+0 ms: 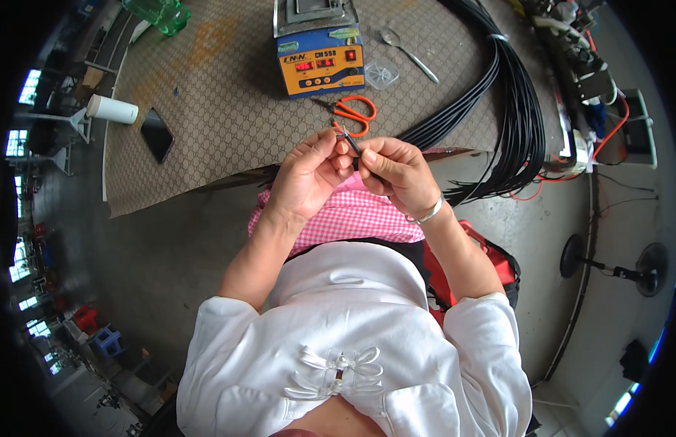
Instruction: The recorder is stripping wires using a machine and assembling them into a wire harness.
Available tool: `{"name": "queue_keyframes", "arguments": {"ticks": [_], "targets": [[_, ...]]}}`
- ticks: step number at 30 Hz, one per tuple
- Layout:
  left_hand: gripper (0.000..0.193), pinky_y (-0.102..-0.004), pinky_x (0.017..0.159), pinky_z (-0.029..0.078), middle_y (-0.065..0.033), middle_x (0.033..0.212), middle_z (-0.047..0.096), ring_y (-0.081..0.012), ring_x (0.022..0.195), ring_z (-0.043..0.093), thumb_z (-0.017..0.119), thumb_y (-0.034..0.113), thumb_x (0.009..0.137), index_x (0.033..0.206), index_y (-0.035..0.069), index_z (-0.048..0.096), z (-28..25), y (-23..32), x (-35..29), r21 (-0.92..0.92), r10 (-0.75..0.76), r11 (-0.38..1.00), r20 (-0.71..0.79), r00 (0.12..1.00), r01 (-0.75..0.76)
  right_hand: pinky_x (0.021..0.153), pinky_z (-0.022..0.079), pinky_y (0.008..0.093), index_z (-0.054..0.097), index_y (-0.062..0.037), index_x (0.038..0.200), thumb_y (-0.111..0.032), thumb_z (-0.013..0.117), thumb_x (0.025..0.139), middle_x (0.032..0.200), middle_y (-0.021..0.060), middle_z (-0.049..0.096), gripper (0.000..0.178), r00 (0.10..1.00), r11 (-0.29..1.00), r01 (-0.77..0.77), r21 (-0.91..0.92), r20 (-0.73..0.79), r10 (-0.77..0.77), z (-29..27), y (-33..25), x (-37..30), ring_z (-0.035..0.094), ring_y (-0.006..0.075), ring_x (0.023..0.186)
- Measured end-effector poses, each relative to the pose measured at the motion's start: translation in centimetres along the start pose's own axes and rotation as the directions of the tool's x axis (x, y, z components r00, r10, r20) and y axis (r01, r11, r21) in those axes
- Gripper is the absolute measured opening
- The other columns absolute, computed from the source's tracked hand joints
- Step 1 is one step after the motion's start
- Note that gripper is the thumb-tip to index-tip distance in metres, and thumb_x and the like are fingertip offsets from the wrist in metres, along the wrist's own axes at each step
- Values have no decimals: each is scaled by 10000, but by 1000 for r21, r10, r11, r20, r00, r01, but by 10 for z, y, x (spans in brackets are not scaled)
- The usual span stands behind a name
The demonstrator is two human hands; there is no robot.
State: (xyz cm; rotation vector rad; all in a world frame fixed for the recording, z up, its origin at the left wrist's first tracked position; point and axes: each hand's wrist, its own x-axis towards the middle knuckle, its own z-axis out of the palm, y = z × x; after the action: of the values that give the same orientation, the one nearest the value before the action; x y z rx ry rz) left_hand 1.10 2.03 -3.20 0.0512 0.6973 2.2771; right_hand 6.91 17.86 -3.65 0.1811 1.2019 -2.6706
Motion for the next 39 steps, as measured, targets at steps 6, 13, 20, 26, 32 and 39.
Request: {"name": "queue_keyframes", "arguments": {"ticks": [6, 13, 20, 26, 32, 39], "targets": [[146, -204, 663, 449, -29, 802, 588, -83, 691, 525, 554, 166, 854, 915, 36, 577, 4, -3, -1, -5, 24, 1000, -10, 1000, -24, 425, 295, 168, 582, -2, 956, -107, 541, 857, 684, 16, 532, 150, 996, 996, 54, -68, -68, -59, 6, -1, -4, 423, 59, 512], [148, -200, 672, 454, -28, 803, 588, -81, 700, 530, 575, 147, 838, 931, 32, 571, 5, -2, 0, 6, 22, 1000, 10, 1000, -22, 430, 289, 162, 580, 10, 940, -111, 547, 855, 680, 2, 514, 151, 992, 991, 84, -108, -89, -94, 7, 0, -6, 393, 45, 505], [139, -200, 674, 461, -35, 802, 596, -85, 701, 540, 574, 141, 837, 927, 35, 580, -1, -3, 2, -23, 33, 999, -4, 999, -33, 420, 280, 159, 580, 12, 933, -114, 550, 855, 674, -2, 511, 151, 990, 988, 74, -138, -113, -90, 9, 0, -1, 382, 36, 497], [130, -205, 670, 467, -45, 813, 607, -92, 701, 551, 574, 145, 836, 917, 45, 590, -12, -3, 4, -105, 27, 994, -20, 999, -29, 422, 283, 160, 581, 16, 921, -109, 549, 856, 670, -1, 512, 144, 989, 984, 65, -164, -124, -86, 11, 1, 5, 378, 34, 495], [152, -243, 647, 434, -17, 794, 587, -101, 683, 519, 548, 190, 857, 886, 47, 589, -14, 2, 5, -55, 10, 998, -82, 997, -15, 407, 290, 168, 579, -4, 960, -84, 510, 873, 684, 30, 543, 137, 988, 972, 72, -224, -115, -100, 12, 4, 11, 391, 46, 482], [140, -226, 647, 454, -35, 793, 593, -101, 680, 533, 541, 169, 859, 901, 43, 585, -19, 3, 7, -172, -11, 985, -21, 1000, 7, 406, 287, 166, 580, -6, 965, -82, 504, 875, 690, 32, 546, 140, 990, 984, 39, -172, -128, -61, 14, 4, 13, 384, 45, 474]]}}
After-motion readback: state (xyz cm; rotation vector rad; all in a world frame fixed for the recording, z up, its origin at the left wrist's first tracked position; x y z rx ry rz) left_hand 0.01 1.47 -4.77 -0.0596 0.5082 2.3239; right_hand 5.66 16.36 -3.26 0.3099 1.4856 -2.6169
